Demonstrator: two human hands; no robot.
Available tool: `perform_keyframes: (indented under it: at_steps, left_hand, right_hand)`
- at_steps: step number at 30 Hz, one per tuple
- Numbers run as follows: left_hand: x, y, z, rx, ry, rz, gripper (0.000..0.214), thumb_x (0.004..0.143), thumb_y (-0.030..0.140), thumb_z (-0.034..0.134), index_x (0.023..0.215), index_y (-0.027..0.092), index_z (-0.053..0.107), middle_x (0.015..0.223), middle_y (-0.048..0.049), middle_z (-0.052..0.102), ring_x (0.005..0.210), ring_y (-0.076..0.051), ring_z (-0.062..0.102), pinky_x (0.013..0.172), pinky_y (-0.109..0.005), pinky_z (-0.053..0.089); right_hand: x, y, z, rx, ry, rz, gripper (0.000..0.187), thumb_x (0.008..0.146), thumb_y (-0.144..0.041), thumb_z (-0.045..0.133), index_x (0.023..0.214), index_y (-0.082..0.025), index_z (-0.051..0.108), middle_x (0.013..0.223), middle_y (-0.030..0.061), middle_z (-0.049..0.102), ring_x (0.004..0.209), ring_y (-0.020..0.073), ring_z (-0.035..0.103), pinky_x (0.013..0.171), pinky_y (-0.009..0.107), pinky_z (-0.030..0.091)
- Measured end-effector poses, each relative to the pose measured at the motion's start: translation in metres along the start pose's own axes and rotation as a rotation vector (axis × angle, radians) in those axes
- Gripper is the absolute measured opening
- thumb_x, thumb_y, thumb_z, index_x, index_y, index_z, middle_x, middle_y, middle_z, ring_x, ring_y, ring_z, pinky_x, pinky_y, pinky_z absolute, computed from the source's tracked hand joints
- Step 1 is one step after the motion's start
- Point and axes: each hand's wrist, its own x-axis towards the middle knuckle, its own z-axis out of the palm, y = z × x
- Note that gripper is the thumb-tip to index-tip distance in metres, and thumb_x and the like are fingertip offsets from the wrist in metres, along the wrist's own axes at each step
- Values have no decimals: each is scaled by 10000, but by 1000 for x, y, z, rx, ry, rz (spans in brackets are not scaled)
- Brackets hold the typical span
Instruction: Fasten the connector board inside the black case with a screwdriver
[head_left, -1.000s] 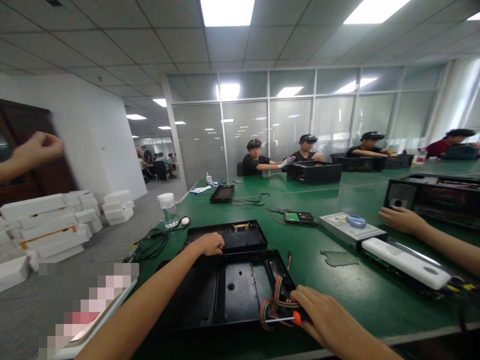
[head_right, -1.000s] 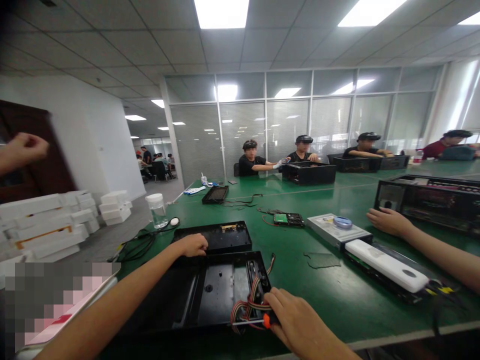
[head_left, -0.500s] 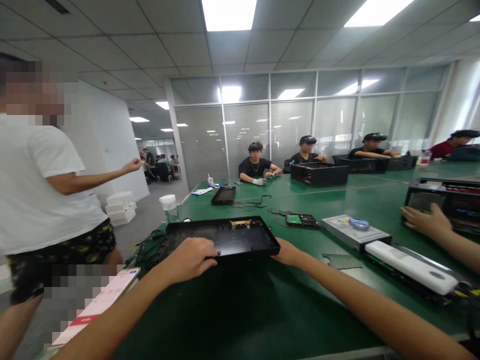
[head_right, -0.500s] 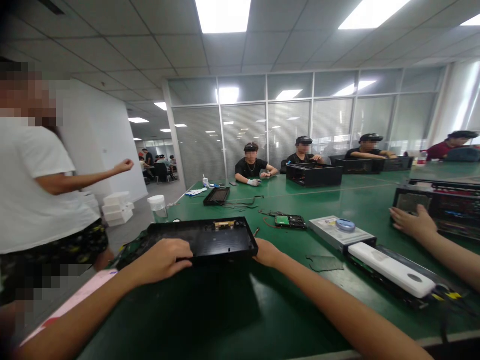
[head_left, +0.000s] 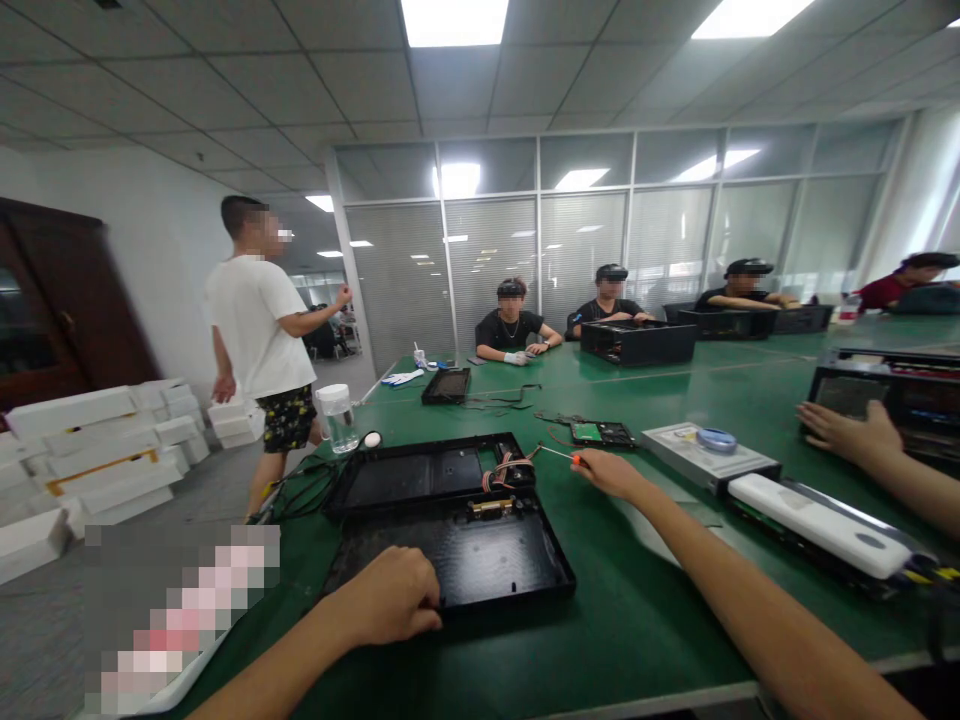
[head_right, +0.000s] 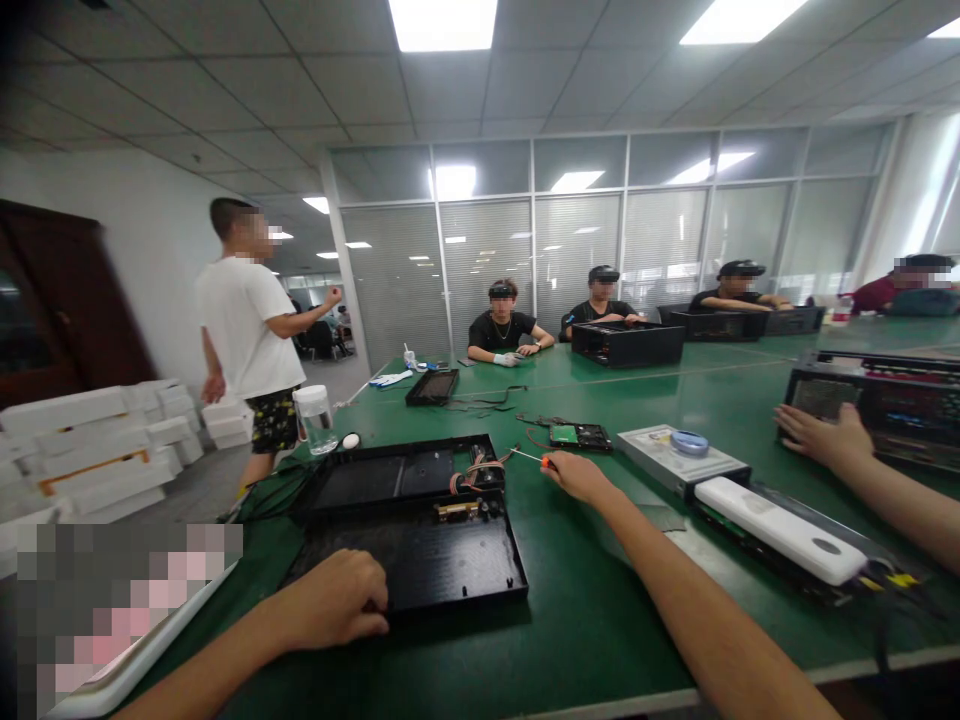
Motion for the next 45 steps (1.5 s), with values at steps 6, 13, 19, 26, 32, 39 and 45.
perform_keyframes:
  at_steps: [6,13,19,26,32,39,45]
  left_hand:
    - [76,-34,-15,24,158,-63,387,760,501,518,982,196,604,935,-72,616,845,-207,563,710,-267,408]
    - [128,-72,3,123,86,-72,352,710,457,606,945,197,573,941,-66,601,903,-233,551,739,-281,418]
    - [120,-50,-8,245,55,-126,403,645,439,667,954,199,574,908,-79,575,855,-257,548,694,-312,431]
    - [136,-10,-11,381,211,331,155,750,288,602,894,236,621,998,-63,488,894,-201,481,778,-298,401]
    - [142,-15,12,374,307,378,128,819,252,520,851,203,635,1013,-73,493,906,-182,469,803,-299,386]
    - [144,-20,22,228,328,400,222,882,198,391,844,171,608,898,-62,565,885,-155,486,826,-277,368]
    - [149,-17,9,34,326,312,225,896,240,363,914,167,575,870,-43,596,827,-146,524,783,-236,381]
  right_hand:
    - [3,-53,8,466,-238,43,473,864,-488,285,764,-122,567,599,45,602,462,111,530,475,206,390]
    - [-1,-83,15,424,-203,-21,347,826,-417,415,731,-137,596,557,8,584,486,106,525,475,189,342]
    - [-3,-88,14,377,-183,-77,386,832,-439,404,715,-136,613,560,17,592,510,115,519,492,195,323]
    - [-4,-79,0,225,-101,-109,364,775,-472,481,734,-151,645,683,50,636,596,135,524,538,211,310]
    - [-5,-50,-15,109,-8,-127,285,753,-410,514,726,-161,650,662,54,630,607,140,522,552,219,297]
    - [-1,-30,-14,141,55,-69,323,792,-398,451,714,-143,635,656,53,618,586,132,501,548,219,294]
    - [0,-35,-13,130,59,-86,313,791,-391,451,710,-143,624,649,54,608,586,133,490,545,221,285]
